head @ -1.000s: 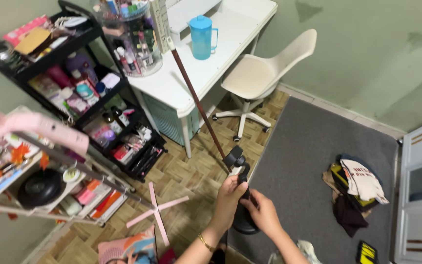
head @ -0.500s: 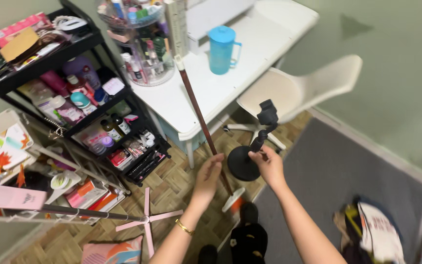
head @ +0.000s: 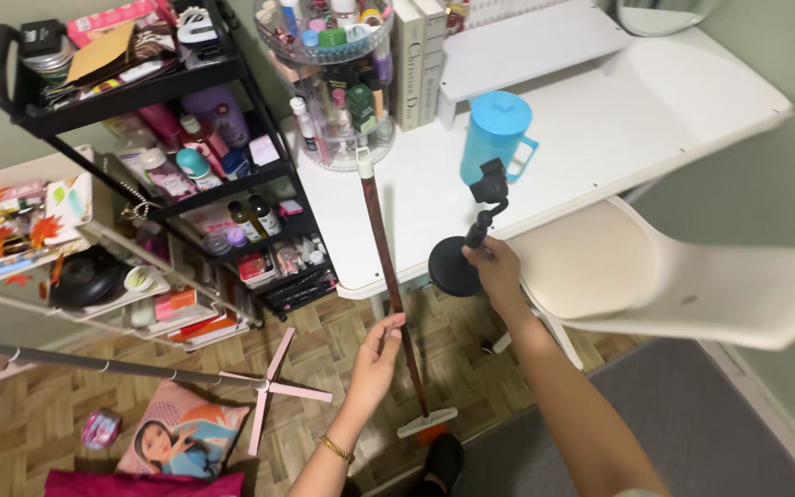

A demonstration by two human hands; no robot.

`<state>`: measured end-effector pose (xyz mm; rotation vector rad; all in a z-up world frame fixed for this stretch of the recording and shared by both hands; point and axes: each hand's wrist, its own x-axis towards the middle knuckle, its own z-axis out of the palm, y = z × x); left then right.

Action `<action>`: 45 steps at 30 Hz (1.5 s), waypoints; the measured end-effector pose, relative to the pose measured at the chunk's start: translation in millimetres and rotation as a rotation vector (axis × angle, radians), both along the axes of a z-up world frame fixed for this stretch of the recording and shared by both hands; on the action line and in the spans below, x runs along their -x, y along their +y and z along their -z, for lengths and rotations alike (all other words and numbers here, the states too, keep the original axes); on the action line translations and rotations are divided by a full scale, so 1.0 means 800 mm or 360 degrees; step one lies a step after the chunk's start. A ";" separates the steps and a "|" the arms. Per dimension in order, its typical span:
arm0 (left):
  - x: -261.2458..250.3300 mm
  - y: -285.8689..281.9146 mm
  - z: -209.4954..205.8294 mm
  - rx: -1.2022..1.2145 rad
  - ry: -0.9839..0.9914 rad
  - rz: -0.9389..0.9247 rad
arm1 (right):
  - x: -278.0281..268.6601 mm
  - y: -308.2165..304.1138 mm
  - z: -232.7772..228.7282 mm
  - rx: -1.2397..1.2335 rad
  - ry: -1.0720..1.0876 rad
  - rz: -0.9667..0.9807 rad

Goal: The person organizes a bedroom by folding and moving bedding, picking up a mobile phone stand and a blue container, and placing a folder into a wardrobe.

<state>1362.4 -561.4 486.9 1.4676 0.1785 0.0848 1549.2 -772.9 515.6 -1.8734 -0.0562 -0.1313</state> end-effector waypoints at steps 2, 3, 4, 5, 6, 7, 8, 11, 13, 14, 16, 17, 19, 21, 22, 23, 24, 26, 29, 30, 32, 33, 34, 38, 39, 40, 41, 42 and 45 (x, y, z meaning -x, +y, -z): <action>-0.003 -0.003 0.000 -0.0073 0.0029 -0.0042 | -0.034 0.008 0.014 0.0040 -0.0066 -0.0060; -0.003 -0.004 -0.002 -0.0078 0.0044 -0.0075 | -0.050 0.011 0.022 0.0033 -0.0125 -0.0074; -0.003 -0.005 -0.005 -0.0083 0.0062 -0.0106 | -0.063 0.014 0.030 0.0026 -0.0180 -0.0086; -0.004 -0.006 -0.007 -0.0089 0.0064 -0.0132 | -0.075 0.017 0.039 0.0019 -0.0180 -0.0112; -0.002 -0.006 -0.010 -0.0100 0.0125 -0.0150 | -0.087 0.022 0.047 0.0000 -0.0170 -0.0071; -0.003 -0.005 -0.011 -0.0111 0.0187 -0.0169 | -0.098 0.027 0.055 -0.0019 -0.0160 -0.0029; -0.003 -0.005 -0.011 -0.0117 0.0190 -0.0193 | -0.108 0.030 0.062 -0.0028 -0.0156 -0.0053; 0.003 -0.006 -0.004 -0.0090 0.0353 -0.0223 | -0.137 0.037 0.077 0.0136 -0.0211 -0.0007; 0.008 -0.002 0.001 -0.0139 0.0405 -0.0202 | -0.147 0.045 0.087 -0.0055 -0.0131 0.0055; 0.006 -0.001 0.003 -0.0147 0.0400 -0.0213 | -0.154 0.047 0.091 -0.0064 -0.0136 0.0045; 0.003 0.000 0.004 -0.0144 0.0212 -0.0217 | -0.165 0.047 0.101 -0.0201 -0.0069 0.0022; 0.003 -0.001 0.003 -0.0148 0.0209 -0.0215 | -0.169 0.046 0.107 -0.0205 -0.0072 0.0024; 0.001 -0.002 -0.001 -0.0144 0.0250 -0.0201 | -0.179 0.044 0.123 -0.0208 0.0038 -0.0062; -0.002 -0.003 -0.003 -0.0164 0.0323 -0.0165 | -0.178 0.031 0.145 -0.0285 0.0009 -0.0141; -0.001 -0.006 -0.001 -0.0179 0.0396 -0.0141 | -0.173 0.019 0.158 -0.0356 -0.0020 -0.0234; 0.000 -0.008 0.004 -0.0176 0.0401 -0.0109 | -0.162 0.006 0.173 -0.0349 -0.0016 -0.0203; 0.001 -0.008 0.011 -0.0174 0.0396 -0.0090 | -0.146 -0.009 0.188 -0.0345 0.0058 -0.0226; 0.004 -0.006 0.032 -0.0172 0.0388 -0.0009 | -0.100 -0.047 0.218 -0.0193 0.0192 -0.0276; 0.010 0.000 0.071 -0.0135 0.0248 0.0066 | -0.001 -0.105 0.255 0.0052 0.0096 -0.0472; 0.014 0.003 0.083 -0.0123 0.0234 0.0089 | 0.038 -0.120 0.263 0.0059 0.0218 -0.0416; 0.013 0.010 0.106 -0.0102 0.0215 0.0183 | 0.111 -0.140 0.267 0.0115 0.0475 -0.0278; 0.012 0.012 0.116 -0.0116 0.0241 0.0229 | 0.149 -0.148 0.264 0.0164 0.0611 -0.0196; 0.011 0.016 0.126 -0.0138 0.0264 0.0277 | 0.186 -0.152 0.260 0.0155 0.0611 -0.0122; 0.022 0.026 0.168 -0.0063 0.0170 0.0564 | 0.322 -0.136 0.226 0.0050 0.0712 0.0212; 0.026 0.027 0.183 -0.0016 0.0153 0.0639 | 0.354 -0.127 0.221 0.0058 0.0752 0.0309; 0.032 0.038 0.196 0.0021 0.0149 0.0731 | 0.388 -0.112 0.218 0.0009 0.0753 0.0411; 0.038 0.054 0.208 -0.0008 0.0151 0.0839 | 0.422 -0.097 0.216 -0.0156 0.0766 0.0545; 0.046 0.059 0.222 0.0022 0.0115 0.0897 | 0.454 -0.086 0.212 -0.0307 0.0767 0.0684; 0.073 0.089 0.248 -0.0101 0.0073 0.1113 | 0.538 -0.033 0.202 -0.0365 0.0762 0.0953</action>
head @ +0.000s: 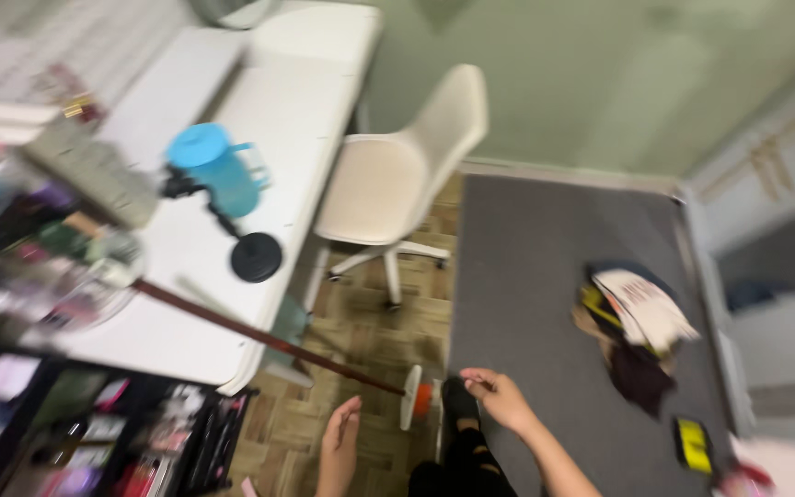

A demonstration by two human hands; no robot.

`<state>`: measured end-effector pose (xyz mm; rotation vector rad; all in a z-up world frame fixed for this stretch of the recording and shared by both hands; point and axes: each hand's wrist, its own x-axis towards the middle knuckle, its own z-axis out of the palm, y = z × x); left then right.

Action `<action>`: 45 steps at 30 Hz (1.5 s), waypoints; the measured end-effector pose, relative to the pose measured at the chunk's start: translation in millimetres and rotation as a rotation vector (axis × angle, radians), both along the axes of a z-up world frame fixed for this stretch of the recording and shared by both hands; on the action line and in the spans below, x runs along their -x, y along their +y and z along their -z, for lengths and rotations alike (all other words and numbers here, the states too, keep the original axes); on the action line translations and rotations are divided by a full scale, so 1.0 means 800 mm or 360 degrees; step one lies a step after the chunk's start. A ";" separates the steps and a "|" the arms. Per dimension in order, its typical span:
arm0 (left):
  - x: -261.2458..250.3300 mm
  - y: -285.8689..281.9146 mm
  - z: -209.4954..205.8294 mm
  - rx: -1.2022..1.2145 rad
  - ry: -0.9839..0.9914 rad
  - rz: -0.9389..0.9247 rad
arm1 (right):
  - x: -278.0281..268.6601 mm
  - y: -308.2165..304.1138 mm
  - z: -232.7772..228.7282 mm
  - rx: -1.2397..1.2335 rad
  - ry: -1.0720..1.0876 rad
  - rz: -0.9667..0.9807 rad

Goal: The person organizes a bedroom by folding and moving bedding, picking up a mobile phone stand and a blue container, and placing a folder into a wardrobe.

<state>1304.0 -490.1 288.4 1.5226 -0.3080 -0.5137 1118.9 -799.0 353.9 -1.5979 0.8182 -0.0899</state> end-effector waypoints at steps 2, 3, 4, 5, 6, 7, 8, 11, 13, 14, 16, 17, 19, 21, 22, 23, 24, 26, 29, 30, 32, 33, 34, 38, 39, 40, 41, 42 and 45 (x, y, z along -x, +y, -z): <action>0.013 0.007 0.002 -0.0115 -0.0080 0.0132 | 0.046 0.035 -0.020 0.0065 0.0055 0.0098; 0.024 0.008 0.002 -0.0053 0.0011 0.0175 | 0.071 0.053 -0.031 0.0120 0.0114 0.0106; 0.038 0.007 0.002 0.0005 0.0105 0.0218 | 0.098 0.068 -0.043 0.0120 0.0121 0.0187; 0.049 0.000 0.001 0.0003 0.0103 0.0300 | 0.121 0.080 -0.053 0.0068 0.0142 0.0230; 0.061 -0.011 0.002 0.0001 0.0167 0.0391 | 0.144 0.088 -0.060 0.0015 0.0160 0.0273; 0.074 -0.019 0.001 -0.0012 0.0232 0.0480 | 0.168 0.095 -0.063 0.0004 0.0159 0.0354; 0.083 -0.028 0.001 -0.0025 0.0230 0.0561 | 0.194 0.100 -0.064 0.0050 0.0114 0.0447; 0.124 -0.050 0.001 -0.0031 0.0062 0.0883 | 0.275 0.128 -0.058 0.0079 0.0101 0.0706; 0.154 -0.069 -0.003 -0.0057 0.0140 0.1027 | 0.327 0.148 -0.059 0.0082 0.0112 0.0877; 0.171 -0.081 -0.004 -0.0056 0.0132 0.1103 | 0.354 0.161 -0.060 0.0081 0.0160 0.0948; 0.218 -0.101 -0.003 -0.0102 0.0156 0.1271 | 0.411 0.186 -0.063 0.0065 0.0218 0.1105; 0.246 -0.105 -0.001 -0.0121 0.0164 0.1352 | 0.440 0.205 -0.065 0.0082 0.0228 0.1176; 0.304 -0.115 0.003 -0.0183 0.0114 0.1545 | 0.500 0.247 -0.068 0.0075 0.0251 0.1328; 0.370 -0.125 0.006 -0.0215 0.0124 0.1774 | 0.561 0.285 -0.069 0.0061 0.0299 0.1449; 0.408 -0.130 0.004 -0.0227 0.0129 0.1922 | 0.591 0.303 -0.069 0.0052 0.0305 0.1537; 0.444 -0.134 -0.001 -0.0236 0.0120 0.2022 | 0.618 0.321 -0.068 0.0067 0.0338 0.1628; 0.479 -0.137 -0.008 -0.0251 0.0110 0.2100 | 0.640 0.338 -0.066 0.0080 0.0373 0.1717; 0.541 -0.138 -0.028 -0.0283 0.0104 0.2276 | 0.676 0.372 -0.060 0.0079 0.0353 0.1964; 0.608 -0.140 -0.058 -0.0428 0.0210 0.2633 | 0.710 0.423 -0.059 -0.0002 0.0382 0.2257; 0.626 -0.143 -0.066 -0.0434 0.0236 0.2716 | 0.718 0.434 -0.058 -0.0075 0.0407 0.2327; 0.645 -0.149 -0.073 -0.0474 0.0242 0.2880 | 0.723 0.460 -0.053 -0.0097 0.0387 0.2534; 0.654 -0.156 -0.075 -0.0439 0.0180 0.2985 | 0.720 0.476 -0.049 -0.0098 0.0365 0.2671; 0.661 -0.161 -0.075 -0.0401 0.0120 0.3091 | 0.713 0.492 -0.044 -0.0121 0.0355 0.2767; 0.682 -0.178 -0.064 -0.0429 0.0130 0.3405 | 0.695 0.555 -0.022 0.0025 0.0246 0.3251; 0.687 -0.180 -0.058 -0.0434 0.0050 0.3484 | 0.690 0.568 -0.013 0.0074 0.0129 0.3385; 0.698 -0.183 -0.052 -0.0434 -0.0033 0.3562 | 0.687 0.581 -0.005 0.0075 0.0137 0.3465; 0.708 -0.183 -0.047 -0.0455 -0.0034 0.3634 | 0.679 0.599 0.002 0.0149 0.0135 0.3545; 0.722 -0.182 -0.045 -0.0436 -0.0070 0.3679 | 0.670 0.616 0.008 0.0224 0.0137 0.3622; 0.757 -0.144 -0.063 -0.0406 -0.0174 0.3864 | 0.651 0.666 0.024 0.0228 0.0237 0.3795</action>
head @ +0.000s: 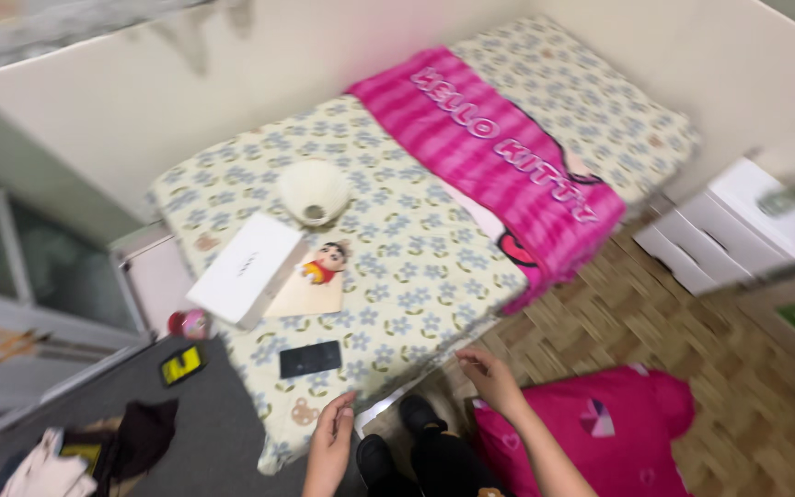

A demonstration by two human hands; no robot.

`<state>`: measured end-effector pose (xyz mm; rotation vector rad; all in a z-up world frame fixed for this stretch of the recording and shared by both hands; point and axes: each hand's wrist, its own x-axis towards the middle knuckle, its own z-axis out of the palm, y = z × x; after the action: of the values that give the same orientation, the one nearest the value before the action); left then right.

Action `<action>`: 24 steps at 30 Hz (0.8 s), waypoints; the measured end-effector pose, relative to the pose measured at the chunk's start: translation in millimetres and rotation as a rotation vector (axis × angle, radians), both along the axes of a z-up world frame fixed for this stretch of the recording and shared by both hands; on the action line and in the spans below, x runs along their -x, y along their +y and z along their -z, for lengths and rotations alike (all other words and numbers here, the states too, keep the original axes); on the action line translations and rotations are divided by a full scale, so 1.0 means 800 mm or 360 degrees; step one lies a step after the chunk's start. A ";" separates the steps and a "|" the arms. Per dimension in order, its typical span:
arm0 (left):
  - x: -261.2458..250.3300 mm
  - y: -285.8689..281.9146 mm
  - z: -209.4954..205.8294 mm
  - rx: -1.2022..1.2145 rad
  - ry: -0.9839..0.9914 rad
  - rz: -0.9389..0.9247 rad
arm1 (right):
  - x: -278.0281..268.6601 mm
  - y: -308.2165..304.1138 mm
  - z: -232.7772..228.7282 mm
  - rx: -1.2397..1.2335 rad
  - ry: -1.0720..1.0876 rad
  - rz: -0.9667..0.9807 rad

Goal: The person organizes a bedroom by folding and moving bedding, picking up a mobile phone stand and a blue container, and placing a folder into a wardrobe.

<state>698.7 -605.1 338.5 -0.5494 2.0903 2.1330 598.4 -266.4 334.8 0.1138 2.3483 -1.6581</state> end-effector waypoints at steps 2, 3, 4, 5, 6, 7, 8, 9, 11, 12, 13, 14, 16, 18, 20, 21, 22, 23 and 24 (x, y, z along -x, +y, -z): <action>0.029 0.028 -0.032 0.0057 0.0001 0.0143 | -0.003 0.035 0.007 0.0052 -0.0119 0.0171; 0.045 0.044 -0.049 0.0233 -0.0102 0.0273 | -0.004 0.050 0.010 0.0109 -0.0229 0.0283; 0.062 0.062 -0.062 0.0408 -0.0196 0.0395 | -0.003 0.066 0.012 0.0111 -0.0230 0.0324; 0.078 0.080 -0.073 0.0409 -0.0193 0.0436 | -0.001 0.081 0.013 0.0070 -0.0086 0.0351; 0.098 0.101 -0.080 0.0447 -0.0042 0.0497 | 0.006 0.098 0.011 0.0023 0.0063 0.0372; 0.117 0.122 -0.083 0.0481 0.0111 0.0556 | 0.014 0.114 0.009 0.0020 0.0067 0.0409; 0.134 0.145 -0.083 0.0471 0.0113 0.0585 | 0.020 0.133 0.007 -0.0019 0.0088 0.0435; 0.154 0.167 -0.083 0.0638 0.0260 0.0614 | 0.026 0.152 0.003 -0.0059 0.0108 0.0461; 0.196 0.219 -0.084 0.0790 0.0433 0.0648 | 0.045 0.192 -0.009 -0.0091 0.0050 0.0534; 0.213 0.244 -0.085 0.0811 0.0488 0.0677 | 0.053 0.213 -0.015 -0.0111 -0.0016 0.0577; 0.228 0.270 -0.087 0.0832 0.0543 0.0706 | 0.062 0.237 -0.022 -0.0119 -0.0009 0.0590; 0.244 0.292 -0.091 0.0831 0.0553 0.0721 | 0.072 0.257 -0.028 -0.0139 0.0031 0.0575; 0.269 0.335 -0.099 0.0892 0.0516 0.0799 | 0.091 0.291 -0.039 -0.0158 0.0070 0.0576; 0.287 0.367 -0.106 0.0905 0.0534 0.0827 | 0.105 0.318 -0.048 -0.0173 0.0107 0.0641; 0.302 0.392 -0.110 0.0914 0.0549 0.0849 | 0.114 0.335 -0.057 -0.0181 0.0129 0.0682; 0.309 0.401 -0.110 0.0928 0.0519 0.0886 | 0.117 0.342 -0.062 -0.0189 0.0151 0.0710; 0.317 0.410 -0.109 0.0944 0.0492 0.0919 | 0.122 0.349 -0.066 -0.0191 0.0154 0.0716; 0.327 0.421 -0.106 0.0942 0.0498 0.0924 | 0.127 0.356 -0.071 -0.0204 0.0137 0.0722; 0.336 0.431 -0.103 0.0990 0.0534 0.0917 | 0.129 0.361 -0.075 -0.0213 0.0110 0.0725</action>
<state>429.9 -260.0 421.0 0.3804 2.6573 1.3122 495.1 22.2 395.0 0.6720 2.6271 -1.7062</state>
